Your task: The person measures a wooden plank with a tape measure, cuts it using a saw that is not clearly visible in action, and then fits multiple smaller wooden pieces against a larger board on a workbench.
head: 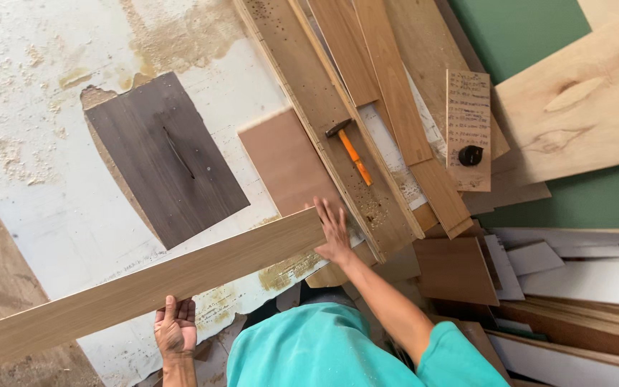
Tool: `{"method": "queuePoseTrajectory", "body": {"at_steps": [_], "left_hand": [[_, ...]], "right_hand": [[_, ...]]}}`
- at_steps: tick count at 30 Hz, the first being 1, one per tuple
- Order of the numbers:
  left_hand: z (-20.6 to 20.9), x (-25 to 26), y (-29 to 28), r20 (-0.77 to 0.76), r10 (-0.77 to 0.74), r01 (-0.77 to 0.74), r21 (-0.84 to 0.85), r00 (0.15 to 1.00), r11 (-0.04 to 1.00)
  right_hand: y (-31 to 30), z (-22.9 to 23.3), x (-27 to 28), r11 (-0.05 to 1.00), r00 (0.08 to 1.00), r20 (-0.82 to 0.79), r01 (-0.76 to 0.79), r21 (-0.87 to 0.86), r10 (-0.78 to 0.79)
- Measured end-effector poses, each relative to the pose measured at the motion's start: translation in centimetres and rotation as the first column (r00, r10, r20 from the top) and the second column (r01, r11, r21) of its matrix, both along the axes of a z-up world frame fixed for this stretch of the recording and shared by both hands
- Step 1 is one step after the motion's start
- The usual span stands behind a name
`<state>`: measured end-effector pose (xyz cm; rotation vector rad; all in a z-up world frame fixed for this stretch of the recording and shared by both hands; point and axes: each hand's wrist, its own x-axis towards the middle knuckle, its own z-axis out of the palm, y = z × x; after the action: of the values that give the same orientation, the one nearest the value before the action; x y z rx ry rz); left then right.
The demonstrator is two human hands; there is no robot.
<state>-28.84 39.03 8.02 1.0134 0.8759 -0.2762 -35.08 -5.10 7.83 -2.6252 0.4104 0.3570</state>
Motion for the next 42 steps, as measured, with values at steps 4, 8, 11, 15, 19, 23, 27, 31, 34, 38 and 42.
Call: {"method": "queuePoseTrajectory", "body": {"at_steps": [4,8,11,15,19,23,27,31,34,38,42], "left_hand": [[-1.9,0.2,-0.6,-0.05,-0.025,0.025,-0.005,0.998,1.0],[-3.7,0.0,-1.7,-0.111,-0.027,0.027,-0.006,0.993,1.0],[-4.7,-0.4,-3.4,-0.12,-0.034,0.029,-0.041,0.992,0.999],[-4.5,0.0,-6.0,-0.138,-0.017,0.006,-0.074,0.99,0.997],[-6.6,1.8,-7.1,-0.119,-0.027,0.019,-0.065,0.993,0.998],[-5.5,4.4,-9.1,-0.161,-0.02,0.027,0.037,0.987,0.999],[-5.0,5.9,-10.7,-0.205,-0.036,0.064,0.131,0.978,0.989],[-9.5,5.5,-11.3,-0.157,-0.134,0.152,0.106,0.978,0.983],[-9.9,5.7,-12.5,-0.176,-0.143,0.161,0.09,0.974,0.983],[-9.9,5.8,-12.2,-0.19,-0.174,0.197,0.115,0.966,0.974],[-10.3,6.2,-11.8,-0.206,-0.214,0.237,0.092,0.955,0.967]], "right_hand": [[2.9,3.9,-9.1,0.995,0.985,-0.14,0.095,-0.024,-0.097],[4.5,2.6,-17.7,0.943,0.935,-0.133,0.319,-0.096,-0.33],[5.8,3.7,-19.0,0.617,0.611,-0.114,0.786,-0.029,-0.783],[6.0,-0.1,-18.2,-0.492,-0.246,-0.55,0.793,0.358,-0.798],[7.0,-6.5,-21.4,-0.532,-0.154,-0.559,0.581,0.616,-0.815],[7.8,-5.4,-24.8,-0.44,-0.151,-0.467,0.662,0.607,-0.871],[8.4,-7.0,-28.5,-0.428,-0.181,-0.426,0.67,0.606,-0.886],[8.9,-5.7,-28.0,-0.399,-0.179,-0.395,0.7,0.592,-0.901],[8.9,-6.2,-28.0,-0.418,-0.208,-0.395,0.703,0.575,-0.895],[9.2,-7.6,-27.8,-0.428,-0.196,-0.425,0.706,0.564,-0.884],[9.6,-10.1,-27.9,-0.443,-0.194,-0.446,0.697,0.564,-0.874]]}}
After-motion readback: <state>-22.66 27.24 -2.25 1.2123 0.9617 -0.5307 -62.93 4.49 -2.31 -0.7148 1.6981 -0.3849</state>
